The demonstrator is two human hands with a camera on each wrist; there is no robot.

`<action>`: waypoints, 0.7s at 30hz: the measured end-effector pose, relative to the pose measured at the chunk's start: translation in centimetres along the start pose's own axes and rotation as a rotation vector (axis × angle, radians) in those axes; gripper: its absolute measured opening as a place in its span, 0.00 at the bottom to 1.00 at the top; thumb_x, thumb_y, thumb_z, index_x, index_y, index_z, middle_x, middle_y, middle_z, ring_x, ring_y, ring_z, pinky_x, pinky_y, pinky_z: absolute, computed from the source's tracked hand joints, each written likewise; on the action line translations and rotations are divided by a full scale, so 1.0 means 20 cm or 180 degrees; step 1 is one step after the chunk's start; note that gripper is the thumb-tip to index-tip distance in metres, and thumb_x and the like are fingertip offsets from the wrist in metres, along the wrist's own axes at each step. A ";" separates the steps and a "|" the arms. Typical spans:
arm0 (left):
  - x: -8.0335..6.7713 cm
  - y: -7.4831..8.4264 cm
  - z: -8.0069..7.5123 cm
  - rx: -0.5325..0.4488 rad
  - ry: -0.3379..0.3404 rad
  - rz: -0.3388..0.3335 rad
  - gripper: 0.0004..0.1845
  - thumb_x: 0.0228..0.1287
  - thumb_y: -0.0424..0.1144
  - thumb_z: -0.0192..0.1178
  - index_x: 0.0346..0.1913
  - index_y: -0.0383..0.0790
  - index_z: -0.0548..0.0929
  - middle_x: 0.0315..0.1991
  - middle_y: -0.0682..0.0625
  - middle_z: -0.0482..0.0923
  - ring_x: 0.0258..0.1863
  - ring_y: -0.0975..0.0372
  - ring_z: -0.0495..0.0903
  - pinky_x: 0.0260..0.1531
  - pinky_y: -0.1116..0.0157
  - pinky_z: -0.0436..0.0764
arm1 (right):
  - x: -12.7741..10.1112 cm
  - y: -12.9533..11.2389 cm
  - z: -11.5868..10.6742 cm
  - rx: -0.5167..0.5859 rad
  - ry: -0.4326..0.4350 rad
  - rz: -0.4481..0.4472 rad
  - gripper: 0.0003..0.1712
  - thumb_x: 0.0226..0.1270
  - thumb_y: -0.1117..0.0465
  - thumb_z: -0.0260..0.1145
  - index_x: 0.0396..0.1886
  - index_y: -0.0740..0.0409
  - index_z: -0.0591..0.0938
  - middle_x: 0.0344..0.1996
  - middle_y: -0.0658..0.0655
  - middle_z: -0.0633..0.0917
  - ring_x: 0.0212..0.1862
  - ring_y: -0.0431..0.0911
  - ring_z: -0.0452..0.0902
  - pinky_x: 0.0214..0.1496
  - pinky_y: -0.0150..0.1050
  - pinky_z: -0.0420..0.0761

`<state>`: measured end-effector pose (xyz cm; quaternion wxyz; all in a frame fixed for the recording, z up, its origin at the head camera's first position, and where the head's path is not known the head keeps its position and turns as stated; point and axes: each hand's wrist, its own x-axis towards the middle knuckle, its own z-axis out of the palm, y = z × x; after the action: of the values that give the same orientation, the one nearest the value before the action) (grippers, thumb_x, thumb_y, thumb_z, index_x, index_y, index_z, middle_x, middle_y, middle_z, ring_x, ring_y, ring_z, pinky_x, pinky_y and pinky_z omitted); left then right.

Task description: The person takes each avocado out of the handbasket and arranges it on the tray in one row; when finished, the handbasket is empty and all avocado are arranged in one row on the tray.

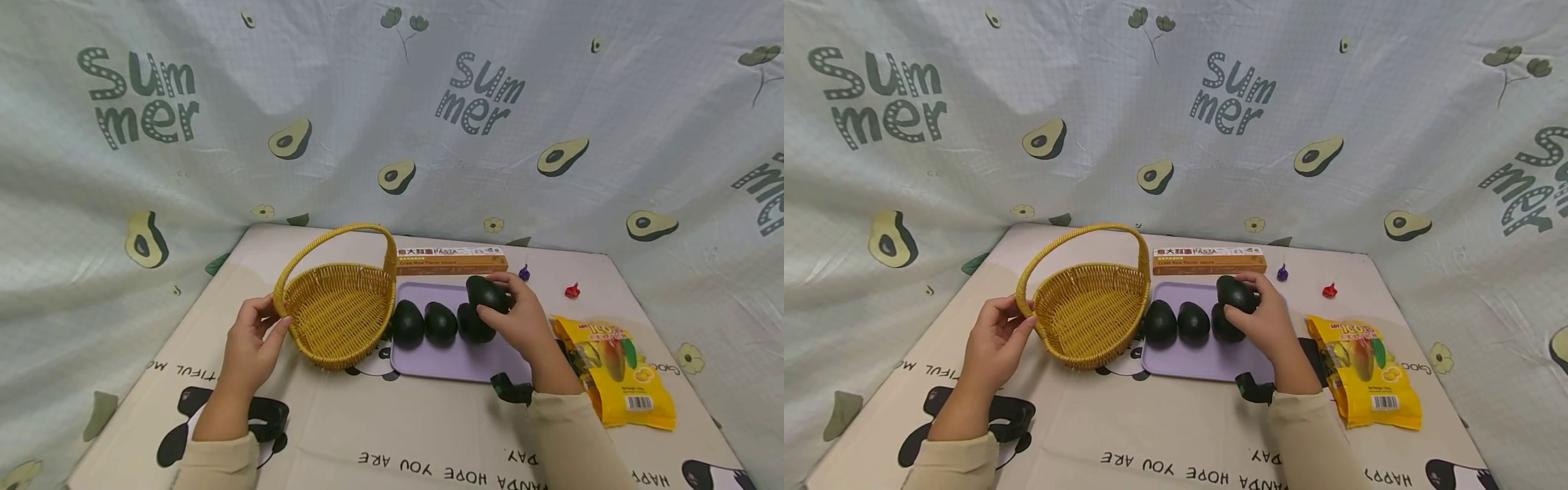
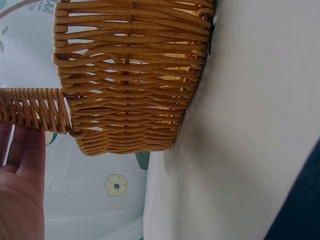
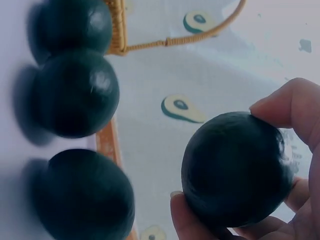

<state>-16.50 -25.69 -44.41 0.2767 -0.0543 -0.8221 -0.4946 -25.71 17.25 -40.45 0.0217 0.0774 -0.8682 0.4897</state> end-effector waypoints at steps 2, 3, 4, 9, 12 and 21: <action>0.00 0.00 0.00 -0.0001 -0.0004 -0.0007 0.22 0.69 0.24 0.62 0.63 0.30 0.70 0.59 0.37 0.75 0.57 0.77 0.74 0.60 0.82 0.74 | 0.00 0.02 -0.01 0.0014 0.0037 0.0079 0.35 0.62 0.59 0.73 0.68 0.49 0.72 0.68 0.63 0.75 0.60 0.62 0.76 0.58 0.61 0.85; 0.00 0.00 0.00 -0.0003 -0.0002 -0.0008 0.22 0.69 0.23 0.62 0.63 0.30 0.70 0.59 0.37 0.75 0.57 0.77 0.75 0.60 0.82 0.75 | -0.01 0.03 -0.02 0.0025 0.0048 0.0116 0.35 0.62 0.59 0.73 0.69 0.49 0.72 0.68 0.63 0.74 0.60 0.62 0.76 0.58 0.61 0.85; 0.00 0.00 0.00 -0.0007 -0.0001 -0.0007 0.22 0.69 0.23 0.62 0.63 0.30 0.69 0.59 0.37 0.75 0.57 0.76 0.75 0.60 0.81 0.75 | -0.01 0.03 -0.02 0.0032 0.0057 0.0147 0.36 0.62 0.59 0.74 0.69 0.49 0.72 0.69 0.63 0.74 0.60 0.62 0.75 0.59 0.61 0.84; 0.01 0.00 0.00 -0.0010 0.0010 0.0008 0.23 0.68 0.23 0.62 0.63 0.30 0.69 0.58 0.37 0.75 0.57 0.74 0.75 0.61 0.80 0.75 | -0.02 0.07 -0.04 0.0085 0.0101 0.0198 0.36 0.63 0.59 0.74 0.70 0.51 0.72 0.69 0.64 0.74 0.64 0.63 0.72 0.64 0.62 0.80; 0.01 0.00 0.00 0.0008 0.0013 0.0006 0.23 0.68 0.23 0.62 0.62 0.30 0.69 0.57 0.37 0.75 0.57 0.73 0.76 0.61 0.80 0.75 | -0.02 0.09 -0.06 0.0110 0.0113 0.0241 0.36 0.63 0.59 0.74 0.70 0.52 0.71 0.69 0.66 0.74 0.66 0.64 0.71 0.67 0.63 0.78; 0.00 0.01 0.00 0.0038 0.0006 -0.0007 0.22 0.69 0.24 0.62 0.62 0.30 0.69 0.58 0.38 0.75 0.58 0.71 0.76 0.61 0.81 0.75 | -0.03 0.17 -0.07 0.0113 0.0200 0.0433 0.36 0.65 0.58 0.73 0.71 0.55 0.71 0.70 0.67 0.72 0.64 0.63 0.72 0.66 0.60 0.79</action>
<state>-16.42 -25.64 -44.30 0.2773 -0.0513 -0.8249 -0.4900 -25.74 20.30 -42.58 0.0142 0.0031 -0.8615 0.5075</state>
